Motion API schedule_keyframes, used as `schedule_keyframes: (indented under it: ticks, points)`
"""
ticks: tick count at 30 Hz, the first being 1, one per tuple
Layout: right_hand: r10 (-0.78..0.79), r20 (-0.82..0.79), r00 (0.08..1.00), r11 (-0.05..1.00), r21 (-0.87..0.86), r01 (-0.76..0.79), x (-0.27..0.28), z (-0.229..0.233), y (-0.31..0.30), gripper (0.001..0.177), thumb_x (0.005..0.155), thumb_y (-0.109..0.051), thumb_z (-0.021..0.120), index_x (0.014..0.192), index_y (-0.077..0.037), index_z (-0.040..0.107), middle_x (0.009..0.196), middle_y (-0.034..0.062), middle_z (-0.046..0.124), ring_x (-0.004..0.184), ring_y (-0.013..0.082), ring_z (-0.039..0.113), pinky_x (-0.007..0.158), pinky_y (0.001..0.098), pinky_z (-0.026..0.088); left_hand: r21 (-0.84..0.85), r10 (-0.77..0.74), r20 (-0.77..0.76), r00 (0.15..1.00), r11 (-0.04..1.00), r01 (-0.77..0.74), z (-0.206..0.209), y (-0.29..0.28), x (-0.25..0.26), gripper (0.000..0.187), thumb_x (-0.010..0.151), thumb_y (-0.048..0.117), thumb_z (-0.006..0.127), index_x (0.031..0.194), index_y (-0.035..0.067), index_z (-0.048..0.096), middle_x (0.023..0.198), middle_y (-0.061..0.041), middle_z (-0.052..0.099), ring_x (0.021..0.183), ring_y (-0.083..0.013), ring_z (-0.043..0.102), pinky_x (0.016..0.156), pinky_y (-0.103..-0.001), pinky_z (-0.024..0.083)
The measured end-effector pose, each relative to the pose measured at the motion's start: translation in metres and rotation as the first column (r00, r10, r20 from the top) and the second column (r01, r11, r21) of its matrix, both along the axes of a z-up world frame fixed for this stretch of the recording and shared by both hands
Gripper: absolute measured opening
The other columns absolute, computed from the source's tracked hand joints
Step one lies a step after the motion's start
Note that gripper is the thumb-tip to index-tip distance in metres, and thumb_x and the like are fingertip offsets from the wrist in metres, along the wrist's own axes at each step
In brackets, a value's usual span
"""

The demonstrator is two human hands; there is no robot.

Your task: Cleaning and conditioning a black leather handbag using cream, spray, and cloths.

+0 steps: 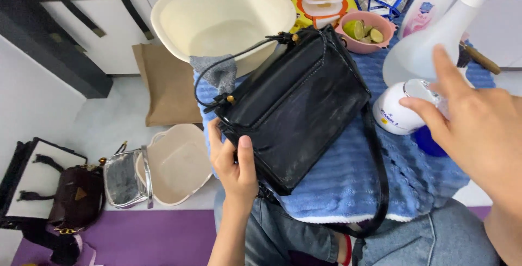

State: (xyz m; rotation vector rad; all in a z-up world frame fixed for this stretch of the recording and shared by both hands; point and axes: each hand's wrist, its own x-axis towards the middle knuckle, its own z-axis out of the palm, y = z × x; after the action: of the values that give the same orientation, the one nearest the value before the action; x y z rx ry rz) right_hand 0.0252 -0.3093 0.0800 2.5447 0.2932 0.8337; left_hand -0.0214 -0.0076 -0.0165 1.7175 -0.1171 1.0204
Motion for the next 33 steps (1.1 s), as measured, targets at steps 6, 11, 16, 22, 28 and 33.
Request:
schedule_keyframes:
  ticks: [6, 11, 16, 22, 28, 33]
  points:
    - [-0.293, -0.344, 0.892, 0.953, -0.181, 0.243, 0.017, 0.005, 0.011, 0.084, 0.087, -0.067, 0.054, 0.165, -0.040, 0.039, 0.098, -0.0087, 0.083, 0.074, 0.0145, 0.085, 0.056, 0.0233, 0.064, 0.003, 0.004, 0.002, 1.000, 1.000, -0.004, -0.001, 0.000, 0.000, 0.026, 0.097, 0.014, 0.050, 0.078, -0.004, 0.052, 0.134, -0.030, 0.049, 0.109, -0.0368, 0.053, 0.097, -0.040, 0.041]
    - [-0.269, -0.367, 0.891, 0.963, -0.135, 0.235, 0.024, 0.000, 0.006, 0.071, 0.095, -0.047, 0.057, 0.164, -0.036, 0.042, 0.096, -0.0060, 0.084, 0.073, 0.0164, 0.085, 0.061, 0.0264, 0.065, -0.007, 0.000, 0.003, 1.000, 1.000, 0.000, 0.003, -0.003, -0.001, 0.028, 0.098, 0.015, 0.049, 0.078, -0.005, 0.053, 0.131, -0.027, 0.051, 0.106, -0.0339, 0.052, 0.095, -0.039, 0.041]
    - [-0.230, -0.381, 0.895, 0.973, -0.090, 0.211, 0.024, -0.002, 0.005, 0.063, 0.097, -0.046, 0.055, 0.159, -0.035, 0.047, 0.098, -0.0016, 0.083, 0.076, 0.0194, 0.084, 0.062, 0.0300, 0.064, -0.022, -0.014, 0.016, 1.000, 1.000, 0.015, 0.005, -0.003, -0.002, 0.030, 0.099, 0.015, 0.048, 0.074, -0.003, 0.048, 0.124, -0.025, 0.051, 0.107, -0.0334, 0.050, 0.097, -0.041, 0.039]
    - [-0.259, -0.420, 0.870, 0.965, -0.085, 0.246, 0.024, 0.002, 0.005, 0.060, 0.099, -0.048, 0.051, 0.157, -0.037, 0.045, 0.100, -0.0010, 0.083, 0.079, 0.0213, 0.085, 0.066, 0.0327, 0.065, -0.022, -0.005, 0.021, 1.000, 1.000, 0.006, 0.005, -0.004, -0.001, 0.030, 0.098, 0.015, 0.049, 0.073, -0.002, 0.047, 0.120, -0.026, 0.053, 0.108, -0.0346, 0.052, 0.097, -0.041, 0.040]
    - [0.316, 0.103, 0.943, 0.939, 0.111, -0.327, 0.009, 0.024, 0.031, 0.094, 0.100, -0.031, 0.084, 0.169, 0.014, 0.039, 0.124, 0.0206, 0.081, 0.077, 0.0195, 0.075, 0.050, 0.0233, 0.053, -0.021, 0.035, -0.007, 0.999, 0.999, -0.035, -0.001, -0.002, -0.002, 0.026, 0.098, 0.013, 0.050, 0.080, -0.005, 0.056, 0.138, -0.027, 0.049, 0.111, -0.0351, 0.054, 0.098, -0.039, 0.041]
    - [0.801, 0.114, 0.588, 0.573, 0.140, -0.808, 0.004, -0.004, 0.115, 0.082, 0.103, -0.055, 0.054, 0.149, 0.012, 0.041, 0.160, 0.0203, 0.042, 0.142, 0.0328, 0.039, 0.109, 0.0536, 0.026, -0.014, -0.010, -0.028, 1.000, 1.000, 0.010, 0.002, 0.002, -0.006, 0.024, 0.097, 0.014, 0.051, 0.082, -0.003, 0.059, 0.134, -0.028, 0.050, 0.107, -0.0358, 0.056, 0.092, -0.038, 0.045]
